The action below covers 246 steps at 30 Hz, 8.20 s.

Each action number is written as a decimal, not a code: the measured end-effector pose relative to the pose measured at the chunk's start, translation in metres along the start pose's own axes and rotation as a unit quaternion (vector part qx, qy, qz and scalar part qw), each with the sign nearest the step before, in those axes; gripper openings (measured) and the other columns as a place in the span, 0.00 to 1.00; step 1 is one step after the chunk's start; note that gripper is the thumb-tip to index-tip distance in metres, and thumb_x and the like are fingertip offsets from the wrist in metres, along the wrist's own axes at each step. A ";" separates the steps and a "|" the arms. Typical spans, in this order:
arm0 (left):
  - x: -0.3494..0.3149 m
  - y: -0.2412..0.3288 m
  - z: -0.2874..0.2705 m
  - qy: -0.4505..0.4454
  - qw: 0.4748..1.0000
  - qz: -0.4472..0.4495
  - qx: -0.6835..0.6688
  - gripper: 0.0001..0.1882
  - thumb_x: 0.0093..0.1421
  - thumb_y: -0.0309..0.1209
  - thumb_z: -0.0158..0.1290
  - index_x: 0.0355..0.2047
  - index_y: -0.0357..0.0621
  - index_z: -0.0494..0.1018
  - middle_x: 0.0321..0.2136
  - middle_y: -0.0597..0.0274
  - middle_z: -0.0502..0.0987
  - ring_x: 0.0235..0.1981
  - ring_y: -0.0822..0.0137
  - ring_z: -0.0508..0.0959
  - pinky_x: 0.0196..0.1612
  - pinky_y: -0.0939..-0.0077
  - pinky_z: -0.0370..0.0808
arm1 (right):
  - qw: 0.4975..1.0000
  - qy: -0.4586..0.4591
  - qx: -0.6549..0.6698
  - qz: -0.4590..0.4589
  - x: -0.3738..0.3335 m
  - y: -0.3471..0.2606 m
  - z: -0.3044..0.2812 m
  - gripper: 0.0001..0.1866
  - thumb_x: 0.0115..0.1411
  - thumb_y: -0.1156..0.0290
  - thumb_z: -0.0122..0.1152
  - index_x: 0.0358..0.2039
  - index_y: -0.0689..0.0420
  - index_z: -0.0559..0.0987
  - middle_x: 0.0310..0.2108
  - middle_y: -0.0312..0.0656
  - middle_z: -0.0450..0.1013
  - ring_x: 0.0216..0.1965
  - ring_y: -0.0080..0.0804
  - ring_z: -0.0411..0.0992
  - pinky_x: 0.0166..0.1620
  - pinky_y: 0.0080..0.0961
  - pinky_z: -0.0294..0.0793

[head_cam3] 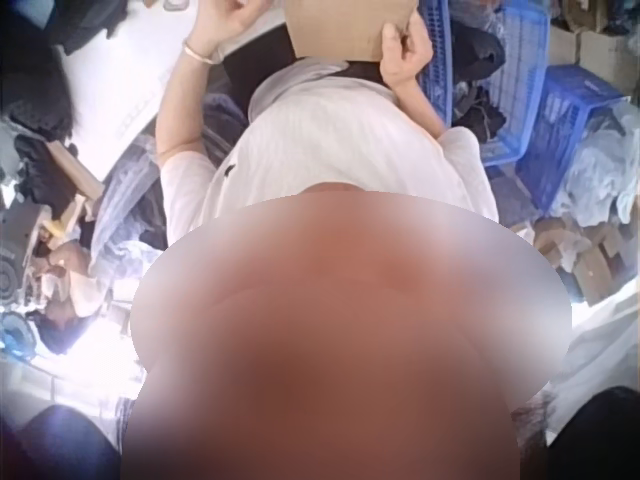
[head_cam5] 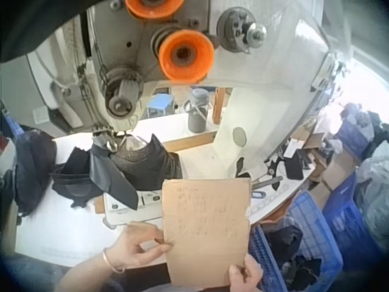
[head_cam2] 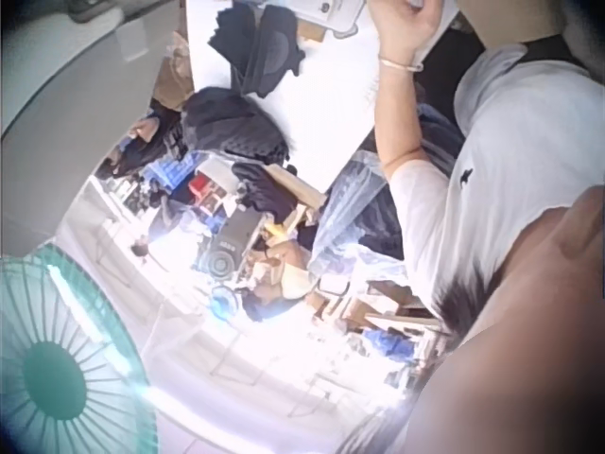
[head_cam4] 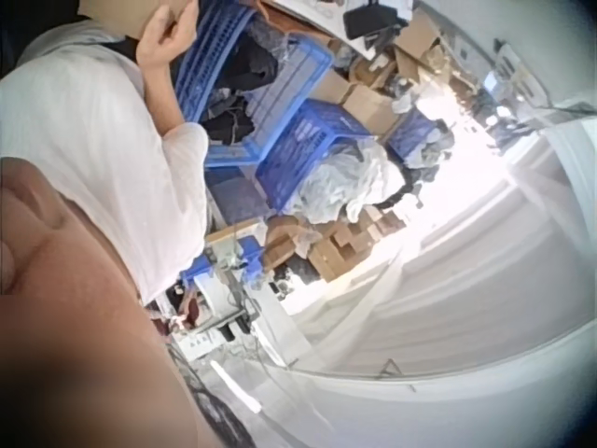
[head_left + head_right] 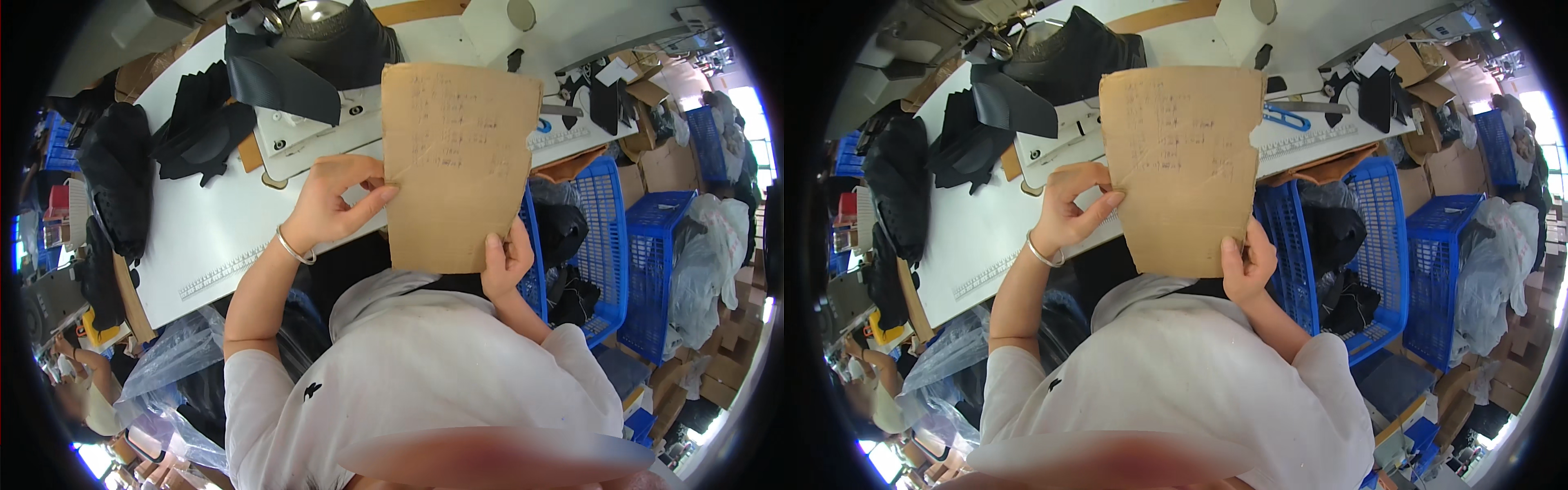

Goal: Stitching black shoe components using an industrial sewing machine.

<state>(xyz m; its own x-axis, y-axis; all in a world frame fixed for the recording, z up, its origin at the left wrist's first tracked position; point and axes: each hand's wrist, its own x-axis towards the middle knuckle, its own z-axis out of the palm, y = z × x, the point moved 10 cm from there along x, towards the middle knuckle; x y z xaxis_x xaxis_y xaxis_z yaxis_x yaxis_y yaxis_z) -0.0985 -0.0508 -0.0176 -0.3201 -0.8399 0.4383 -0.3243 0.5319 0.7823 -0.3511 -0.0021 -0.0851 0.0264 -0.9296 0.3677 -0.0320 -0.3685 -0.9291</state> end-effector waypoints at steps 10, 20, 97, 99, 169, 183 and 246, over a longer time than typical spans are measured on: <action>-0.002 0.001 0.000 0.004 1.000 -0.007 0.008 0.07 0.57 0.24 0.65 0.30 0.36 0.77 0.23 0.57 0.80 0.24 0.61 0.79 0.31 0.73 0.77 | 1.000 0.005 -0.029 0.000 -0.001 0.000 0.000 0.22 0.66 0.79 0.54 0.60 0.73 0.72 0.47 0.46 0.80 0.46 0.26 0.77 0.51 0.23 0.74; 0.001 -0.003 0.000 0.005 1.000 -0.003 0.005 0.07 0.57 0.25 0.65 0.30 0.37 0.76 0.23 0.57 0.79 0.24 0.61 0.80 0.31 0.73 0.77 | 1.000 -0.002 -0.012 0.014 0.002 0.004 0.001 0.23 0.66 0.79 0.53 0.61 0.73 0.71 0.49 0.47 0.79 0.48 0.27 0.77 0.53 0.23 0.74; 0.005 0.022 0.021 -0.014 0.967 0.116 0.226 0.09 0.50 0.24 0.65 0.33 0.41 0.80 0.28 0.58 0.79 0.32 0.56 0.79 0.41 0.63 0.77 | 0.879 0.212 -0.364 0.224 -0.003 0.257 -0.316 0.21 0.71 0.64 0.55 0.56 0.68 0.73 0.51 0.58 0.75 0.51 0.44 0.72 0.58 0.38 0.70; 0.012 0.017 0.027 -0.021 0.970 0.142 0.198 0.09 0.52 0.24 0.65 0.35 0.40 0.80 0.28 0.57 0.79 0.32 0.55 0.79 0.44 0.61 0.78 | 0.889 -0.085 -0.367 0.261 -0.071 0.348 -0.309 0.23 0.70 0.63 0.53 0.57 0.68 0.77 0.47 0.58 0.81 0.45 0.42 0.76 0.56 0.38 0.73; 0.015 0.074 -0.096 0.259 0.803 0.170 0.509 0.26 0.40 0.36 0.67 0.44 0.47 0.83 0.47 0.63 0.79 0.52 0.54 0.78 0.56 0.49 0.77 | 0.841 -0.093 -0.299 -0.442 0.186 -0.097 0.182 0.31 0.47 0.75 0.69 0.56 0.46 0.82 0.59 0.31 0.74 0.56 0.37 0.71 0.56 0.35 0.73; 0.025 0.067 -0.066 0.352 0.737 0.095 0.569 0.24 0.47 0.45 0.70 0.43 0.49 0.82 0.45 0.66 0.76 0.51 0.58 0.76 0.44 0.50 0.68 | 0.845 -0.228 -0.264 -0.405 0.240 -0.083 0.186 0.23 0.48 0.79 0.70 0.46 0.46 0.87 0.46 0.42 0.78 0.48 0.46 0.75 0.47 0.37 0.78; 0.033 0.061 -0.053 0.434 0.657 0.043 0.615 0.18 0.54 0.49 0.67 0.40 0.56 0.83 0.43 0.72 0.78 0.50 0.62 0.77 0.49 0.55 0.66 | 0.821 -0.311 -0.236 -0.417 0.295 -0.059 0.187 0.17 0.49 0.72 0.71 0.42 0.57 0.83 0.41 0.45 0.80 0.44 0.48 0.77 0.49 0.40 0.75</action>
<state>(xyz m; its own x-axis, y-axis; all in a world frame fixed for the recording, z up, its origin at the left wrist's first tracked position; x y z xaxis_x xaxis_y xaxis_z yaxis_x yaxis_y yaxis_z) -0.0813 -0.0515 0.0681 0.0704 -0.2628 0.9623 -0.9832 -0.1811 0.0224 -0.1545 -0.2522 0.0709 0.7363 -0.2192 0.6402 -0.1237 -0.9737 -0.1912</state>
